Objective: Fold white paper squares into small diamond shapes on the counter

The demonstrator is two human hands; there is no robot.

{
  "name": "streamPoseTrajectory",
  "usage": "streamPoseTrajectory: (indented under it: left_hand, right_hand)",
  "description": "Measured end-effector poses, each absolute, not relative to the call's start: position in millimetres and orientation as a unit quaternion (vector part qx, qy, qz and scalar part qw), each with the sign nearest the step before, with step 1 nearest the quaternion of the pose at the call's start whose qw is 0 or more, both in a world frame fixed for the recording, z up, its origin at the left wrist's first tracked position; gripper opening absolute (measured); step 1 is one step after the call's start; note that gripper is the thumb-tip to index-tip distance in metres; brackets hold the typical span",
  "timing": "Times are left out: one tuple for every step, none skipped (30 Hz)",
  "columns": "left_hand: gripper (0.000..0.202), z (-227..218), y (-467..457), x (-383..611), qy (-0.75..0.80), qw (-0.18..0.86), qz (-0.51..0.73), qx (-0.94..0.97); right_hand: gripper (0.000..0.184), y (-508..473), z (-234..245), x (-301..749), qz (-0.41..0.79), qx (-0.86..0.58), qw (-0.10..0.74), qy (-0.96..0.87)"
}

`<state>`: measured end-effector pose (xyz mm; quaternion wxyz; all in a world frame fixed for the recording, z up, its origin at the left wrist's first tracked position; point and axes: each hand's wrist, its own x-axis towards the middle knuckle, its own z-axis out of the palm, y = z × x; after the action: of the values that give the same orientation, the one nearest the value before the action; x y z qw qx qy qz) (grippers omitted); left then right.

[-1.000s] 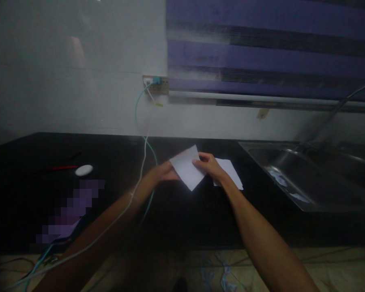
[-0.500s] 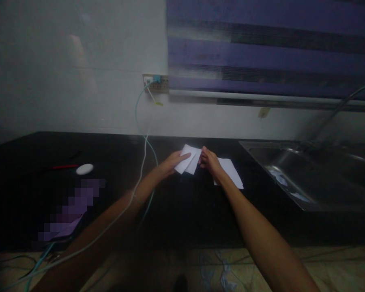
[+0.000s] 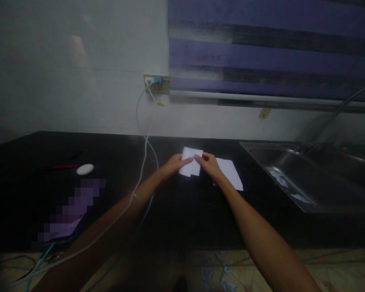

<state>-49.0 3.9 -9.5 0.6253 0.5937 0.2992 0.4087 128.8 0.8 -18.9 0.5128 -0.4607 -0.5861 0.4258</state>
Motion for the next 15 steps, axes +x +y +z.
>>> streamPoseTrajectory:
  left_hand:
    - [0.040,-9.2,3.2,-49.3,0.303,0.623,0.410,0.594]
    - [0.039,-9.2,2.8,-49.3,0.305,0.621,0.410,0.594]
    - [0.038,-9.4,2.8,-49.1,0.307,0.619,0.412,0.594]
    - [0.038,-9.8,3.1,-48.7,0.311,0.615,0.416,0.594]
    - [0.037,-10.4,3.7,-48.1,0.316,0.609,0.422,0.593]
    - [0.036,-11.1,4.5,-47.5,0.321,0.603,0.427,0.593]
    - [0.035,-11.8,5.4,-46.9,0.326,0.596,0.433,0.592]
    - [0.035,-12.5,6.4,-46.4,0.329,0.591,0.437,0.593]
    - [0.034,-13.0,7.2,-46.0,0.330,0.587,0.440,0.595]
    - [0.034,-13.2,7.9,-45.8,0.329,0.585,0.439,0.597]
    - [0.034,-13.0,8.2,-45.9,0.329,0.584,0.438,0.599]
    - [0.034,-12.3,8.1,-46.2,0.330,0.584,0.437,0.600]
    - [0.035,-11.2,7.5,-46.9,0.330,0.586,0.435,0.598]
    - [0.035,-9.6,6.6,-47.8,0.327,0.594,0.431,0.595]
    - [0.036,-7.9,5.5,-49.0,0.319,0.607,0.426,0.591]
  right_hand:
    - [0.039,0.5,-18.6,128.3,0.427,-0.462,0.514,-0.583]
    - [0.039,0.4,-18.5,127.9,0.428,-0.464,0.515,-0.580]
    - [0.040,0.7,-18.7,127.5,0.428,-0.466,0.515,-0.578]
    - [0.041,1.1,-19.1,127.1,0.426,-0.469,0.516,-0.576]
    - [0.041,1.7,-19.6,126.9,0.423,-0.471,0.518,-0.575]
    - [0.042,2.2,-20.1,126.6,0.422,-0.470,0.519,-0.575]
    - [0.041,2.4,-20.5,126.4,0.421,-0.469,0.519,-0.578]
    - [0.041,2.5,-20.8,126.2,0.419,-0.465,0.519,-0.582]
    - [0.041,2.3,-21.0,125.9,0.417,-0.460,0.518,-0.588]
    - [0.040,2.0,-21.1,125.7,0.415,-0.456,0.515,-0.596]
    - [0.040,1.7,-21.2,125.5,0.411,-0.453,0.512,-0.603]
    - [0.041,1.5,-21.3,125.5,0.404,-0.453,0.510,-0.609]
    - [0.041,1.5,-21.5,125.7,0.396,-0.455,0.509,-0.614]
    - [0.041,1.9,-21.9,126.1,0.388,-0.457,0.509,-0.617]
    - [0.041,2.5,-22.3,126.8,0.380,-0.458,0.510,-0.620]
